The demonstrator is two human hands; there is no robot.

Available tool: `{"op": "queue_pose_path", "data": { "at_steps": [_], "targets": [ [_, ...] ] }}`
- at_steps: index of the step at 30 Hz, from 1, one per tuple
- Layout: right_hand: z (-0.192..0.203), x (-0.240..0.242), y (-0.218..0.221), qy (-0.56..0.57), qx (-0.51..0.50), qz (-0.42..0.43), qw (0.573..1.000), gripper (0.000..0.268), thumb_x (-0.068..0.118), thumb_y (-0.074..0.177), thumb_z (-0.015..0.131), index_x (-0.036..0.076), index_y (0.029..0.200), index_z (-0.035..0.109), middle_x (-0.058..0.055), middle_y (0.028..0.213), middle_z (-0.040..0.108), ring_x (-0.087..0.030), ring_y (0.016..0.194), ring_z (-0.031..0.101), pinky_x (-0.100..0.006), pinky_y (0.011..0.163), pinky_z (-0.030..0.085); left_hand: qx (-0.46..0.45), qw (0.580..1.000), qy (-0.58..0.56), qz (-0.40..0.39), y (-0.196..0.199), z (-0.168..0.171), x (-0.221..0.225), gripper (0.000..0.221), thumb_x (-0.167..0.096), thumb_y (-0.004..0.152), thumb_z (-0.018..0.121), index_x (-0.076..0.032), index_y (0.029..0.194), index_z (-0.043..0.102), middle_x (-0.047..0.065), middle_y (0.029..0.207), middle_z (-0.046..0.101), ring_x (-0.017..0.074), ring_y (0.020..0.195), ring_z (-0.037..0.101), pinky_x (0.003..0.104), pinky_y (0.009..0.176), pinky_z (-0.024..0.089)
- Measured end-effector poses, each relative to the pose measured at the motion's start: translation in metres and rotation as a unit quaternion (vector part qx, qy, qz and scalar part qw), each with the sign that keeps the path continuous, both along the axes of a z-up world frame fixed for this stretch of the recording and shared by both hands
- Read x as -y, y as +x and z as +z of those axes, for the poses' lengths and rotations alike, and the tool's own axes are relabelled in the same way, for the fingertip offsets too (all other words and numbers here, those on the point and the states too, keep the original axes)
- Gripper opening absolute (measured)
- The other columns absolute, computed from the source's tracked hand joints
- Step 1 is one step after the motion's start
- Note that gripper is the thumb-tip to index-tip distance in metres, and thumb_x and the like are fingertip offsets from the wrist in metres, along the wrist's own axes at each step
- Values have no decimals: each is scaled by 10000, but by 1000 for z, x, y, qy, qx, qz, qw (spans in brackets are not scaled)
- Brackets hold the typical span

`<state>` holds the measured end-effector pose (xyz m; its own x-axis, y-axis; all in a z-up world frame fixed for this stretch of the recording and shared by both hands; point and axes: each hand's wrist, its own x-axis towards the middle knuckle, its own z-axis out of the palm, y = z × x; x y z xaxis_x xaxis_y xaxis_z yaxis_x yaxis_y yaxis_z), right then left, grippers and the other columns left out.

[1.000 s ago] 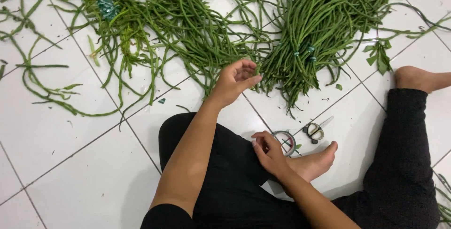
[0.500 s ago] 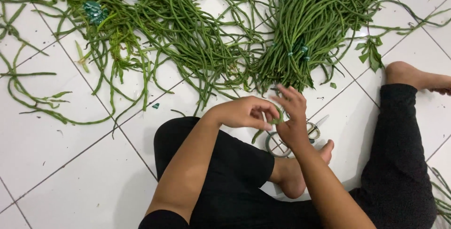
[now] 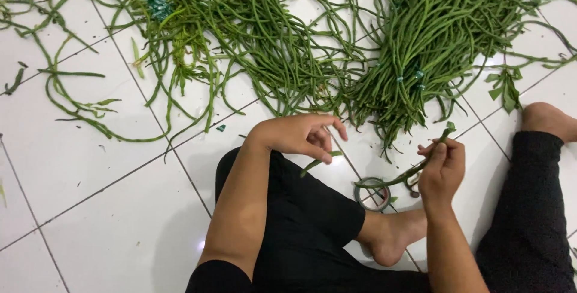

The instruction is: Bunching long green beans and securing them with tape.

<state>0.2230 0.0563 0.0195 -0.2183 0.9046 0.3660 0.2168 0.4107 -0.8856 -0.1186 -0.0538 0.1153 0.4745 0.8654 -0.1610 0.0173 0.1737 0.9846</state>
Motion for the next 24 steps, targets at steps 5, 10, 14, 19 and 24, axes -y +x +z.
{"op": "queue_pose_path", "data": {
  "at_steps": [5,10,14,19,24],
  "targets": [
    [0,1,11,-9,38,23,999,165,-11,1189,397,-66,1188,553,-178,901,642,-224,806,660,-387,806,580,389,737,312,456,-43,-72,-11,340,18,934,563,-175,1213,586,75,1152,667,228,1035,647,368,931,545],
    [-2,7,6,-13,26,33,999,168,-2,1189,416,-63,1177,572,-181,882,643,-249,807,661,-408,823,569,420,436,149,782,-96,-86,16,871,-640,930,566,-179,1579,214,75,1586,377,291,1403,441,500,1132,338],
    [-8,3,-5,-16,10,61,998,163,4,1184,430,-72,1172,575,-177,885,626,-247,808,658,-431,858,571,297,665,-74,682,-87,-109,1,413,-490,985,552,-184,1257,606,-2,1310,648,152,1079,642,301,834,478],
    [10,16,-44,-34,-3,95,995,159,-8,1153,447,-69,1167,594,-151,808,607,-208,654,630,-382,687,569,152,873,2,463,-3,-72,-39,411,-427,998,615,-222,1354,624,71,1248,683,226,1066,666,304,841,512],
    [24,15,-74,-50,22,139,989,105,-21,1095,543,-54,1147,628,-161,808,627,-208,640,604,-372,652,535,34,974,79,209,70,-67,-50,794,-592,839,795,-205,1485,544,148,1079,680,176,788,636,261,674,524]
  ]
}}
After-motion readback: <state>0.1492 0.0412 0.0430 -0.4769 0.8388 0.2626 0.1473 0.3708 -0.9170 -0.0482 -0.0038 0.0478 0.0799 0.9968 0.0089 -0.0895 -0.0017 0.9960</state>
